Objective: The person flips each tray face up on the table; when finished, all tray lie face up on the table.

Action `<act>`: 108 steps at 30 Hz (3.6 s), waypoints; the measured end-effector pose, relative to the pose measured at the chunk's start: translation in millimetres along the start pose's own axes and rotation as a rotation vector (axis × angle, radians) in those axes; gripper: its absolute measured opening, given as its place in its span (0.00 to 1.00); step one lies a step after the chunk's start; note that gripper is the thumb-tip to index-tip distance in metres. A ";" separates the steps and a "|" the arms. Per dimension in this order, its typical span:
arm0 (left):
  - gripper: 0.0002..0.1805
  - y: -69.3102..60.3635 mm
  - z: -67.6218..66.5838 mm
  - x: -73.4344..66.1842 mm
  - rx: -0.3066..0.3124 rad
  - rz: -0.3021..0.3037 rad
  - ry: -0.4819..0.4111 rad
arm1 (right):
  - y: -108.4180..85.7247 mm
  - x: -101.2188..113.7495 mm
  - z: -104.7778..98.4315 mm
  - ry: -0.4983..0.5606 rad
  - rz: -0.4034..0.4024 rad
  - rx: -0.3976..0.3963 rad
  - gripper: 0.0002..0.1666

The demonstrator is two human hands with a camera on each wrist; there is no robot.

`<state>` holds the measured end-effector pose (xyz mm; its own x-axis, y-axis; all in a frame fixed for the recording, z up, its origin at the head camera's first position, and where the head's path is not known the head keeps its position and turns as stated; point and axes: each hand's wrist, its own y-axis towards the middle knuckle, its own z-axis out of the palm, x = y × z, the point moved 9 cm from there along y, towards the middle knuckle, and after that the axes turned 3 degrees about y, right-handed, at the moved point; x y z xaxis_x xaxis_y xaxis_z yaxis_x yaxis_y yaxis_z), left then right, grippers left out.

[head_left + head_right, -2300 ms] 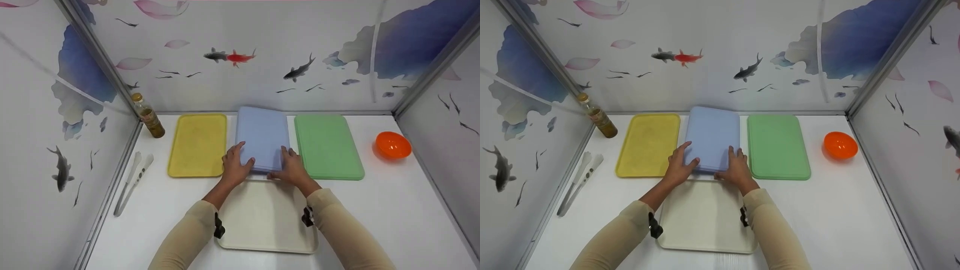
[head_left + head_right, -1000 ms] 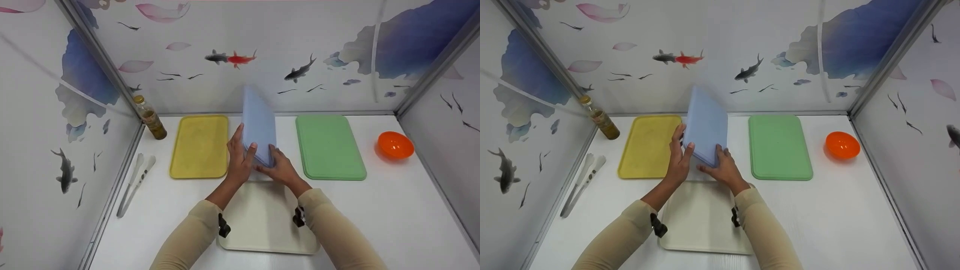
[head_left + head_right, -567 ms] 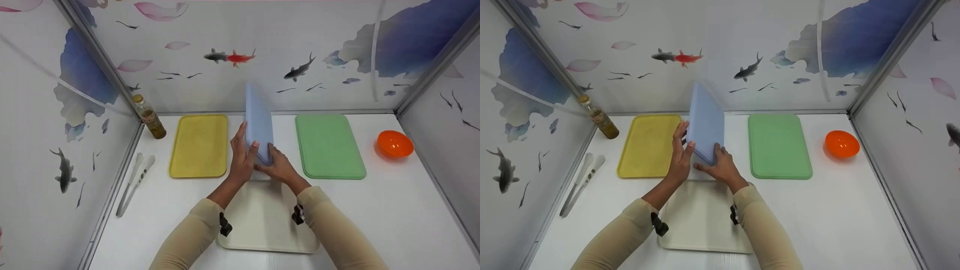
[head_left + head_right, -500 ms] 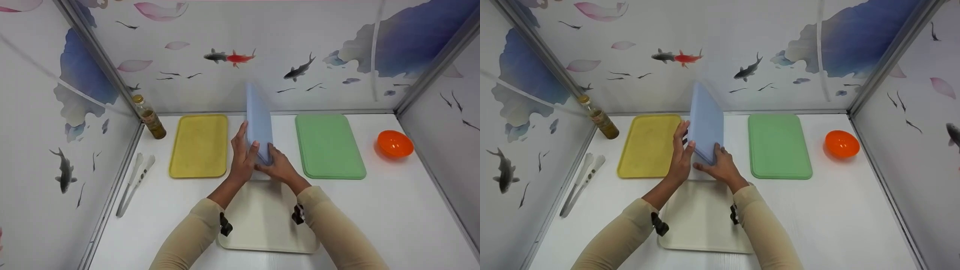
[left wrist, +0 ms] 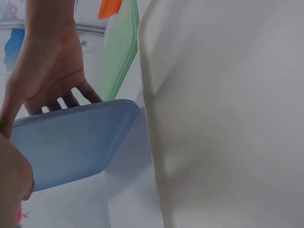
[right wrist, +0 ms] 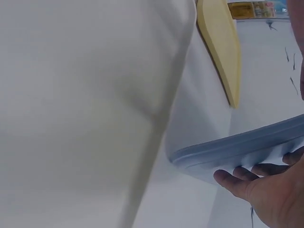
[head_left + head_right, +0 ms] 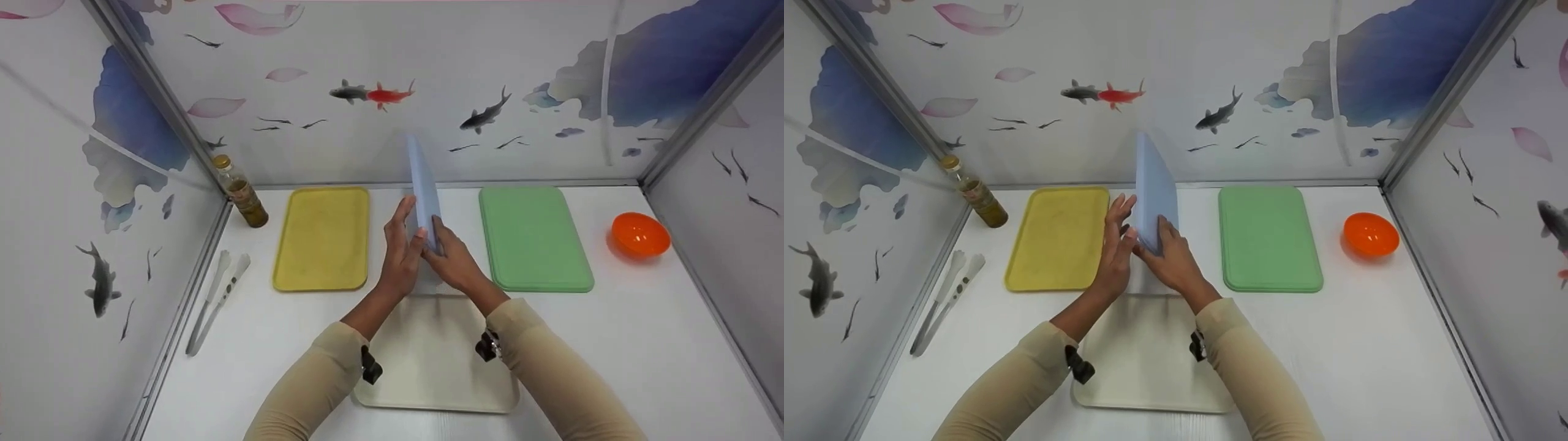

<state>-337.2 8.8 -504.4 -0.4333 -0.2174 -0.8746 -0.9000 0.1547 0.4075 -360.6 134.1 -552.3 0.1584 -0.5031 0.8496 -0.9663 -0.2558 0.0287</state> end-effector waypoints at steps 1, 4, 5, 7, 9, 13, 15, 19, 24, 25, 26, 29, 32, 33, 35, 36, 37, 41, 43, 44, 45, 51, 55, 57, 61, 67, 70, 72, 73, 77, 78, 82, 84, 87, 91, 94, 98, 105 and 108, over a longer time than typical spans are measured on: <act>0.45 0.7 0.8 -0.5 0.004 0.002 -0.003 | 0.5 4.8 -2.4 0.005 -0.014 -0.010 0.54; 0.47 2.7 2.6 -0.9 0.011 -0.002 -0.013 | 1.5 18.5 -10.1 0.018 -0.053 -0.045 0.52; 0.47 3.5 3.0 -1.1 0.011 -0.001 -0.020 | 1.8 23.1 -12.7 0.020 -0.069 -0.059 0.51; 0.48 4.9 3.8 -1.4 0.012 -0.002 -0.036 | 2.0 33.6 -18.4 0.020 -0.111 -0.085 0.48; 0.45 6.9 4.7 -2.2 0.013 0.003 -0.058 | 2.0 44.3 -24.0 0.013 -0.162 -0.113 0.47; 0.38 9.8 7.4 -2.4 0.026 0.009 -0.086 | 3.2 58.7 -35.1 -0.031 -0.236 -0.175 0.51; 0.36 10.5 9.0 -1.9 0.037 0.005 -0.085 | 3.6 60.9 -39.5 -0.059 -0.248 -0.203 0.49; 0.33 11.2 13.2 0.2 0.059 -0.014 -0.085 | 3.9 60.1 -45.1 -0.113 -0.258 -0.235 0.37; 0.32 13.7 17.2 -3.3 0.070 0.007 -0.113 | 4.0 56.7 -50.6 -0.119 -0.264 -0.261 0.34; 0.32 14.2 17.7 -4.4 0.070 0.013 -0.121 | 4.1 56.0 -51.8 -0.116 -0.262 -0.265 0.34; 0.31 14.7 18.3 -4.9 0.071 0.014 -0.127 | 4.2 55.0 -52.8 -0.109 -0.258 -0.266 0.34; 0.30 16.3 19.6 -3.9 0.067 -0.004 -0.136 | 4.4 51.8 -55.0 -0.090 -0.237 -0.259 0.34; 0.29 17.5 20.5 2.0 0.055 -0.054 -0.116 | 4.0 47.8 -56.5 -0.080 -0.207 -0.253 0.34; 0.29 17.9 20.9 4.9 0.050 -0.075 -0.104 | 3.7 46.5 -57.1 -0.081 -0.199 -0.255 0.34; 0.28 18.4 22.9 12.2 0.051 -0.125 -0.073 | 3.0 44.7 -58.4 -0.085 -0.187 -0.262 0.34; 0.28 18.6 24.4 16.0 0.056 -0.148 -0.059 | 2.7 44.4 -59.0 -0.085 -0.190 -0.268 0.33; 0.28 18.9 26.9 19.8 0.068 -0.167 -0.050 | 2.4 44.2 -59.7 -0.085 -0.193 -0.274 0.33; 0.29 15.9 41.4 36.2 0.159 -0.256 0.006 | 1.1 43.8 -61.3 -0.092 -0.203 -0.289 0.32; 0.31 11.7 49.1 44.1 0.216 -0.302 0.038 | 0.6 42.5 -62.1 -0.097 -0.193 -0.291 0.32; 0.31 8.8 52.0 48.1 0.242 -0.332 0.058 | 0.3 41.6 -62.7 -0.100 -0.182 -0.291 0.32; 0.32 6.0 54.6 51.9 0.263 -0.363 0.071 | 0.0 40.8 -63.4 -0.100 -0.171 -0.291 0.32; 0.34 -4.9 64.0 71.6 0.348 -0.494 0.104 | -2.0 36.8 -68.2 -0.114 -0.130 -0.294 0.32; 0.35 -7.2 68.0 78.4 0.378 -0.532 0.068 | -3.3 37.8 -70.1 -0.099 -0.137 -0.290 0.32; 0.36 -7.6 69.8 80.0 0.384 -0.542 0.028 | -4.4 39.1 -71.1 -0.089 -0.146 -0.289 0.32; 0.37 -10.5 69.5 83.7 0.400 -0.566 -0.010 | -8.5 39.6 -73.1 -0.047 -0.160 -0.302 0.31; 0.38 -12.1 64.4 86.5 0.391 -0.594 -0.055 | -14.2 33.6 -81.6 0.072 -0.185 -0.375 0.30; 0.39 -11.6 60.9 88.0 0.382 -0.595 -0.071 | -15.9 30.6 -84.7 0.142 -0.193 -0.403 0.30; 0.40 -10.9 57.6 88.6 0.374 -0.587 -0.066 | -16.3 28.6 -85.8 0.183 -0.186 -0.410 0.31; 0.40 -10.2 55.5 88.4 0.367 -0.579 -0.057 | -16.5 27.3 -86.0 0.196 -0.176 -0.412 0.31; 0.45 -8.5 47.1 87.6 0.336 -0.558 -0.051 | -16.4 25.3 -85.8 0.234 -0.143 -0.403 0.31; 0.48 -8.3 45.4 87.5 0.332 -0.552 -0.050 | -16.5 24.5 -85.7 0.242 -0.135 -0.403 0.31; 0.60 -8.6 40.7 88.1 0.336 -0.534 -0.046 | -16.9 20.2 -85.1 0.278 -0.114 -0.395 0.31; 0.65 -8.8 38.7 88.7 0.341 -0.521 -0.027 | -16.9 17.8 -83.8 0.298 -0.109 -0.380 0.31; 0.67 -8.7 34.7 90.6 0.326 -0.508 0.005 | -16.2 14.9 -81.3 0.329 -0.109 -0.350 0.32; 0.61 -9.1 29.2 93.2 0.283 -0.511 0.048 | -15.1 10.5 -79.3 0.366 -0.103 -0.321 0.32; 0.58 -10.8 26.2 95.1 0.258 -0.520 0.081 | -14.3 8.8 -79.4 0.370 -0.103 -0.314 0.32; 0.57 -13.6 22.9 93.7 0.240 -0.504 0.130 | -12.9 6.5 -80.5 0.367 -0.107 -0.311 0.31; 0.53 -16.8 17.1 92.0 0.206 -0.465 0.256 | -14.6 8.9 -78.5 0.220 -0.131 -0.279 0.32; 0.49 -17.3 14.7 91.3 0.196 -0.438 0.317 | -14.2 10.5 -73.7 0.049 -0.129 -0.236 0.48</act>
<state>-360.5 0.5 -595.1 -0.0417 -0.5748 -0.8172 -0.9863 0.1544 -0.0583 -360.2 193.4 -504.9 0.2784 -0.4372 0.8552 -0.9604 -0.1130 0.2548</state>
